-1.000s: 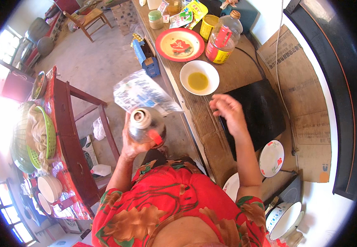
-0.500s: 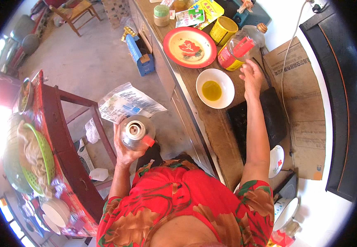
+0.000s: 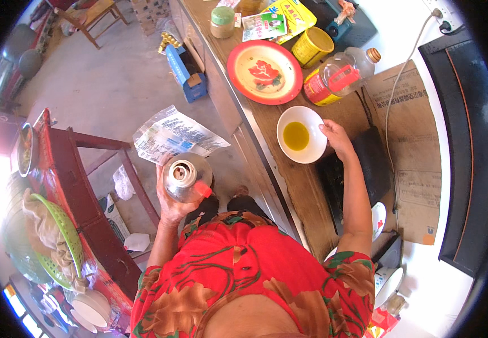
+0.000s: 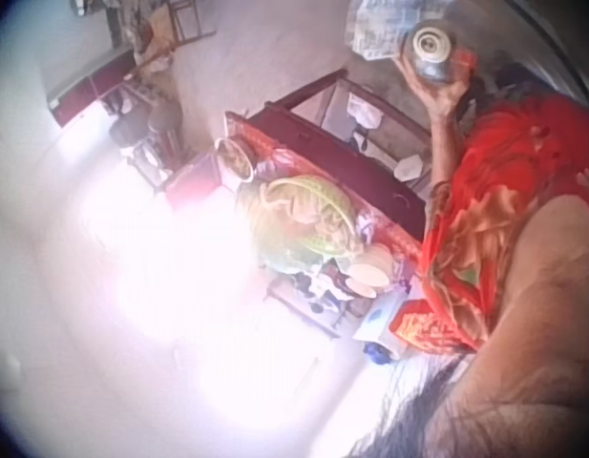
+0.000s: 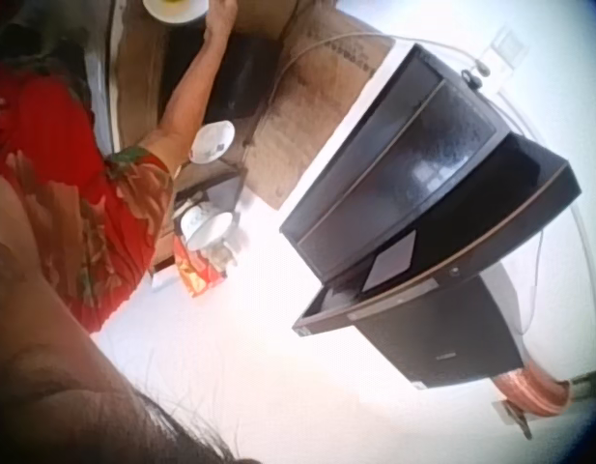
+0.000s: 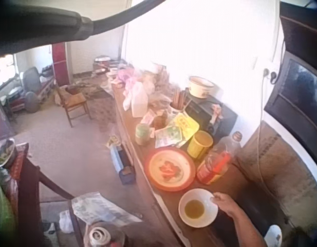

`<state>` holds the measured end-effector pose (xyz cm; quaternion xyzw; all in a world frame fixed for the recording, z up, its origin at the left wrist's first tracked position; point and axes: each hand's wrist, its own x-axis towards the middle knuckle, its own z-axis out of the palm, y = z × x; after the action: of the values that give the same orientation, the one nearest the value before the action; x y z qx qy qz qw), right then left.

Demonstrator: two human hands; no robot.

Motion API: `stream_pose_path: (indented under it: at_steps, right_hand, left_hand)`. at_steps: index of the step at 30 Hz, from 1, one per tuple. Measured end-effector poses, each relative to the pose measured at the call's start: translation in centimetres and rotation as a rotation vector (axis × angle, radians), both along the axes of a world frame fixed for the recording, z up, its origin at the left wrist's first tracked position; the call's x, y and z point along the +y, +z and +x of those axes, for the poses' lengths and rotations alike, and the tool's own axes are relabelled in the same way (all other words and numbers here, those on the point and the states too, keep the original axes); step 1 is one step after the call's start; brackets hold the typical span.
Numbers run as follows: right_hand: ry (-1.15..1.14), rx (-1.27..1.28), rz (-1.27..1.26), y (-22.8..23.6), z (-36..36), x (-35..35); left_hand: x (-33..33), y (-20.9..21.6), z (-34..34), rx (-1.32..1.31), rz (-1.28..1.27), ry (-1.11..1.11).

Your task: The person adds seasoning from a small packet and a jar to a bowl of chopped vegetables using chopsticks. They then pour oil from a large bottle into a small bowl and move around the kitchen carrying the bowl and other items.

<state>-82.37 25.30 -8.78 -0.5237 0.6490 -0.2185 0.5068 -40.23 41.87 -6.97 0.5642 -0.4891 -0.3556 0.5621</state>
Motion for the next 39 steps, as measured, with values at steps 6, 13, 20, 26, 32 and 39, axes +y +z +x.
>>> stream_pose_path:
  at_steps: [6, 13, 20, 26, 32, 39]
  right_hand:
    - [0.014, -0.316, 0.247, -1.5, -0.4, -0.7]
    - [0.024, -0.334, 0.118, -3.4, -1.3, -0.5]
    - [0.008, -0.387, 0.053, -2.1, 1.3, 0.6]
    - [0.046, -0.489, 0.046, 0.9, 4.6, 1.9]
    - [0.065, -0.544, 0.057, 1.5, 6.1, 2.7]
    - [0.130, -0.584, 0.086, 1.0, 7.4, 2.7]
  left_hand:
    - [-0.2, 0.0, -0.3, -0.103, 0.002, 0.033]
    - [-0.4, 1.0, -1.0, -0.013, 0.017, 0.073]
    - [-0.3, -0.6, -0.3, 0.085, 0.049, 0.095]
    - [-1.1, 0.2, -0.9, 0.153, 0.001, 0.114]
    - [-0.7, -0.3, -1.0, 0.151, 0.010, 0.114]
    - [0.6, 0.3, -1.0, 0.206, 0.051, 0.122]
